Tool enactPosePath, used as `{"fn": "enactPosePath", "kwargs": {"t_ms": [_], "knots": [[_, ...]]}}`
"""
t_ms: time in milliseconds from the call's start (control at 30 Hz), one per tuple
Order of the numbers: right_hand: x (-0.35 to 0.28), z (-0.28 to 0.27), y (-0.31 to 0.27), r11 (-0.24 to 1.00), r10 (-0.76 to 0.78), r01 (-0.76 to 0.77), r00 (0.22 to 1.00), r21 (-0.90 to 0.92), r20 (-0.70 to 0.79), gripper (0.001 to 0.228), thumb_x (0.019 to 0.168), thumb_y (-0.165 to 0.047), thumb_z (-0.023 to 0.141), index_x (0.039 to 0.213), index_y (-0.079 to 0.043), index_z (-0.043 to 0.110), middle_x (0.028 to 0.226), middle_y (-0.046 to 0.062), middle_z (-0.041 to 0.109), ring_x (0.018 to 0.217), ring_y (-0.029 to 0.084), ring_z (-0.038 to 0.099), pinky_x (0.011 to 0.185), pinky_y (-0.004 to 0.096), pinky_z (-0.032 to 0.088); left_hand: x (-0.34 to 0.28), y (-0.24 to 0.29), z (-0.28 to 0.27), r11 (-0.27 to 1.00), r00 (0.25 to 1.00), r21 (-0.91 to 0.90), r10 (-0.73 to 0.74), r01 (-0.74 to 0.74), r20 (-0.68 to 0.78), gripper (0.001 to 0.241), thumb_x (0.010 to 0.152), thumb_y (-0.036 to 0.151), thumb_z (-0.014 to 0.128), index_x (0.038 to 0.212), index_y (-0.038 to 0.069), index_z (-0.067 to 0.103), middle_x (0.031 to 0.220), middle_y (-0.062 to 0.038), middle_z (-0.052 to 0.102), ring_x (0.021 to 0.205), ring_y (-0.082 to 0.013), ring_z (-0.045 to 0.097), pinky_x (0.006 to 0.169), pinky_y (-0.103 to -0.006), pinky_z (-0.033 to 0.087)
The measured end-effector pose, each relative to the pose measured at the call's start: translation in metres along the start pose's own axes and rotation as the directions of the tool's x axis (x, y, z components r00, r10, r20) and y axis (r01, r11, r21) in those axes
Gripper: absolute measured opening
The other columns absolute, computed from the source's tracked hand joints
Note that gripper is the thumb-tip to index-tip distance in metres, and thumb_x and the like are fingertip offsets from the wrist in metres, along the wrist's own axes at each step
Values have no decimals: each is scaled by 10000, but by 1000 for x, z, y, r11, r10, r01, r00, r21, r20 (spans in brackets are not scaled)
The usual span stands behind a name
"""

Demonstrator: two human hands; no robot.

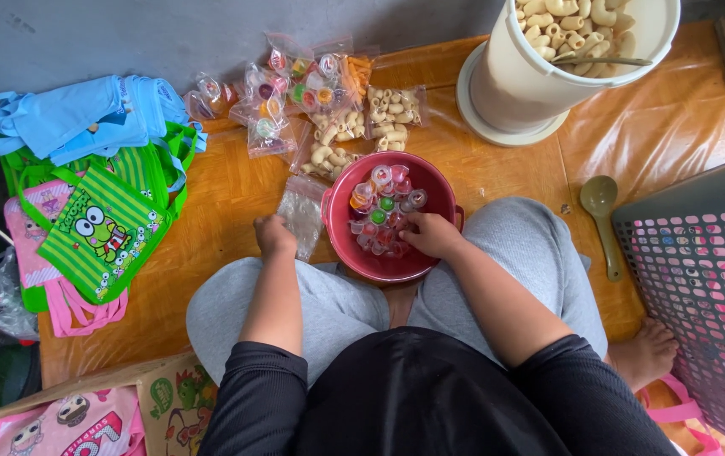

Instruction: Packing small jelly cups from a bowl into individual plastic bags while sitting on the floor.

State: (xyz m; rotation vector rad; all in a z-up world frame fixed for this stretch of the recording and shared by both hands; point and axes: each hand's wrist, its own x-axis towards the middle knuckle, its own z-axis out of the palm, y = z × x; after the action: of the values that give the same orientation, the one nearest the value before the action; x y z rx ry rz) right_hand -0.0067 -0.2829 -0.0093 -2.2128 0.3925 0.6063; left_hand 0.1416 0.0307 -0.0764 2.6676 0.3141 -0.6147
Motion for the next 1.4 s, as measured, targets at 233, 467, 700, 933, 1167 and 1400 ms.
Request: {"fn": "enactPosePath", "kwargs": {"t_ms": [233, 467, 700, 933, 1167, 1400], "knots": [[0, 1, -1, 1000, -8, 8, 1000, 6, -13, 242, 906, -337, 679, 1103, -226, 763, 1035, 63, 773, 1111, 300, 693, 947, 429, 547, 24, -25, 12, 947, 987, -280, -152, 158, 41, 752, 767, 192, 797, 1429, 58, 468, 1340, -226, 592, 1281, -408, 584, 1076, -495, 504], [-2, 1, -1, 1000, -9, 9, 1000, -10, -11, 251, 902, -341, 675, 1109, -228, 760, 1052, 65, 772, 1123, 302, 690, 951, 430, 546, 26, -24, 19, 954, 978, -213, -209, 210, 27, 699, 735, 197, 810, 1351, 19, 533, 1269, -258, 633, 1211, -437, 631, 965, -499, 578], [-3, -1, -1, 999, -24, 24, 1000, -43, -12, 256, 898, -348, 674, 1106, -223, 757, 1060, 90, 772, 1128, 334, 685, 960, 455, 542, 30, -29, 23, 932, 982, -312, -182, 185, 39, 715, 730, 240, 831, 1361, 50, 554, 1307, -211, 632, 1292, -394, 584, 1064, -463, 514], [-2, 2, 0, 998, -21, 20, 1000, -68, -14, 266, 898, -354, 673, 1110, -213, 753, 1072, 95, 771, 1132, 329, 686, 958, 455, 544, 43, -33, 38, 962, 995, -260, -94, 82, -31, 298, 862, 448, 692, 1088, 275, 782, 1071, -24, 754, 1123, -296, 692, 962, -414, 559], [1, 4, 1, 999, -14, 14, 1000, -30, -22, 251, 896, -339, 680, 1108, -233, 762, 1052, 54, 778, 1109, 281, 700, 935, 410, 552, -19, 7, -28, 453, 988, -885, -56, -105, -146, 185, 989, 227, 561, 1113, 93, 583, 1191, -161, 655, 1136, -316, 648, 1009, -571, 489], [-17, -1, -20, 979, -76, 92, 993, 184, -89, 371, 890, -329, 720, 1213, -147, 727, 1092, 154, 755, 1129, 355, 678, 953, 474, 533, -98, 11, -95, 382, 954, -884, 234, -268, -188, 143, 1075, 260, 371, 1123, 130, 406, 1208, -216, 675, 1213, -377, 646, 1053, -545, 488]]}}
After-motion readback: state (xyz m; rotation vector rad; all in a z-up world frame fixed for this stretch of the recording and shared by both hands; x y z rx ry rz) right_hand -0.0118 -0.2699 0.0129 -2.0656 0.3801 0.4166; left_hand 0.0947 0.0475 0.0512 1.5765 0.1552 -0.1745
